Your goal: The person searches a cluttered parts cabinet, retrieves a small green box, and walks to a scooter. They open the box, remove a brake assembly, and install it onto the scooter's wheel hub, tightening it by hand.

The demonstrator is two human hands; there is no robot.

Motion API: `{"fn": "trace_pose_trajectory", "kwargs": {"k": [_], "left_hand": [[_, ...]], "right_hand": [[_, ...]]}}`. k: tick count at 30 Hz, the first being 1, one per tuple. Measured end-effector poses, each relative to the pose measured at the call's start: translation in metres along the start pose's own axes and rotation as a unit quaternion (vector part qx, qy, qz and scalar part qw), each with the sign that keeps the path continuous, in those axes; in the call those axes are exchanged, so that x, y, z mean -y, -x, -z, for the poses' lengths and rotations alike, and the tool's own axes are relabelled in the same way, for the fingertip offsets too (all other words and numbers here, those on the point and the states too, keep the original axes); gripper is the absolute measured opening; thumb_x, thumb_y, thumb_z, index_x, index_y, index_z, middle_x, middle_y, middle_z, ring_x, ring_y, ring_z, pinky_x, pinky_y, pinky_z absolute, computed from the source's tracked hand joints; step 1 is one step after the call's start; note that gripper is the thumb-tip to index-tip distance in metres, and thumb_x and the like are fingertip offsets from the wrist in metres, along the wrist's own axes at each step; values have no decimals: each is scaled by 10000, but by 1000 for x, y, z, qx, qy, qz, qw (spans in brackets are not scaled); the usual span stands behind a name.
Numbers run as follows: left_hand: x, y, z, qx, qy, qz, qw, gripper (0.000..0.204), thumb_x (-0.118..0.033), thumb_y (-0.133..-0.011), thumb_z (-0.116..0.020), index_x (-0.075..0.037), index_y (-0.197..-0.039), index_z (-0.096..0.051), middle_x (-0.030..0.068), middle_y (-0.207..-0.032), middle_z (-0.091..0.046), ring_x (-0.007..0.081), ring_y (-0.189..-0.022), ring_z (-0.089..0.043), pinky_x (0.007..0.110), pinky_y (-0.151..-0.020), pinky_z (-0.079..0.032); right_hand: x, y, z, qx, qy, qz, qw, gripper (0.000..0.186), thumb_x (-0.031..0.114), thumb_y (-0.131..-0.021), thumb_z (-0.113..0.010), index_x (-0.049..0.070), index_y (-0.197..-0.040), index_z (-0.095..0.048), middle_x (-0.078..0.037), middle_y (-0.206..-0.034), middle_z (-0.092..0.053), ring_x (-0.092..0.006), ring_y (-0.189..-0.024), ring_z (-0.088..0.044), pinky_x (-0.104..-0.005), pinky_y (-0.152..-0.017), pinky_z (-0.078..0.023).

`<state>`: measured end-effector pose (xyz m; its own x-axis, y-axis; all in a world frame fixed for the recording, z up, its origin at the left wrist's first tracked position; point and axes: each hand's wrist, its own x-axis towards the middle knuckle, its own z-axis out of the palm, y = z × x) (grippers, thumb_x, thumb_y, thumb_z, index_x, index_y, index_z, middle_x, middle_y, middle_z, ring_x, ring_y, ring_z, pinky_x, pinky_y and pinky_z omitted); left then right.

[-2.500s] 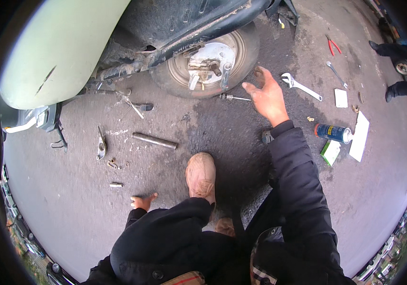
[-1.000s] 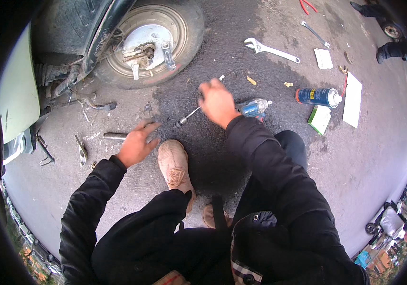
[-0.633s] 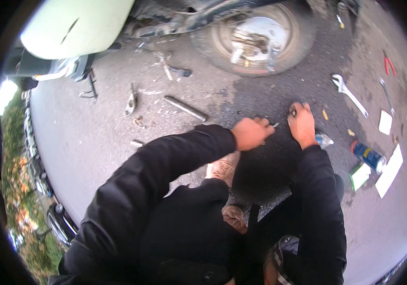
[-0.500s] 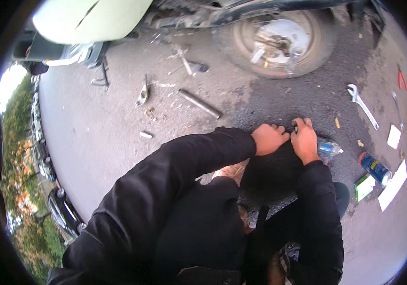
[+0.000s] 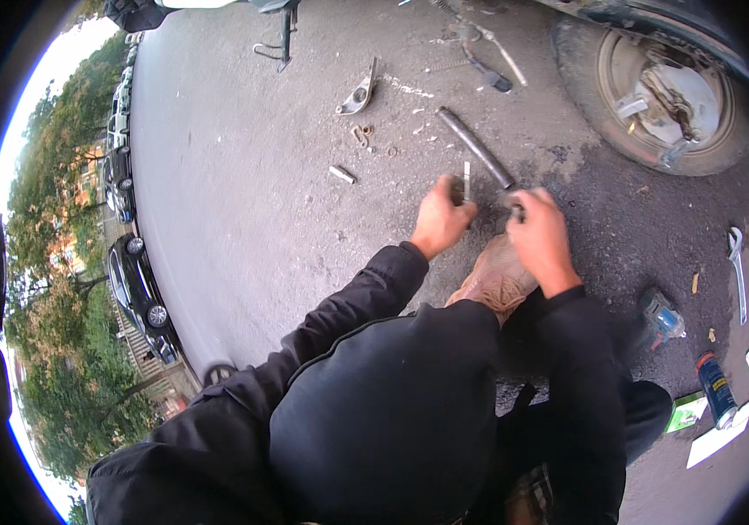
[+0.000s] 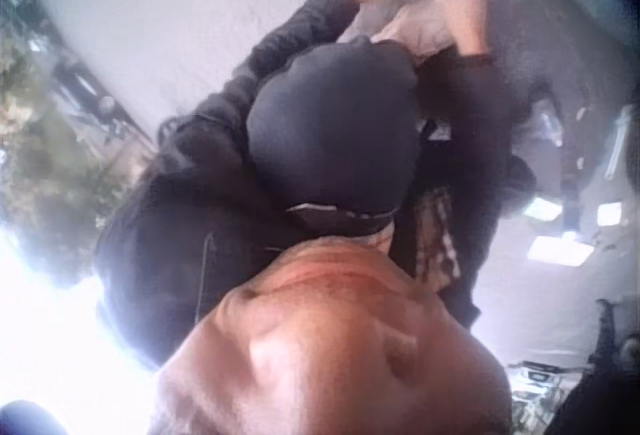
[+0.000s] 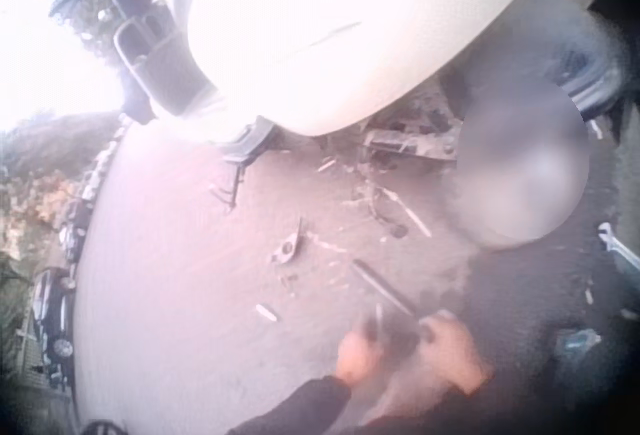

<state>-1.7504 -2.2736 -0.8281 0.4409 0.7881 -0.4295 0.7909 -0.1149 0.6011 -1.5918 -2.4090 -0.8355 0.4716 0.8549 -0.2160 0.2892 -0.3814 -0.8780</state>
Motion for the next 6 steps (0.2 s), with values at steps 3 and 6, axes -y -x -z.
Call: {"fn": "trace_pose_trajectory", "kwargs": {"k": [3,6], "left_hand": [[42,7,12,-53,112,58,991,444,-251,-909,-809,36,-1184,-614,189,-966,-756,288,-893,-752,415,-803,-594],[81,17,44,-78,38,57,995,631,-346,-922,-834,30,-1369,-596,233,-1197,-736,325,-1087,-738,421,-963,-579]], "right_hand": [[21,-3,-12,53,-69,-17,996,420,-8,-890,-689,39,-1307,-687,-168,-1195,-676,-329,-1017,-709,-395,-892,-564],[34,0,8,36,-51,-21,998,484,-4,-900,-695,55,-1380,-665,-168,-1254,-676,-311,-1071,-712,-390,-920,-565]]}}
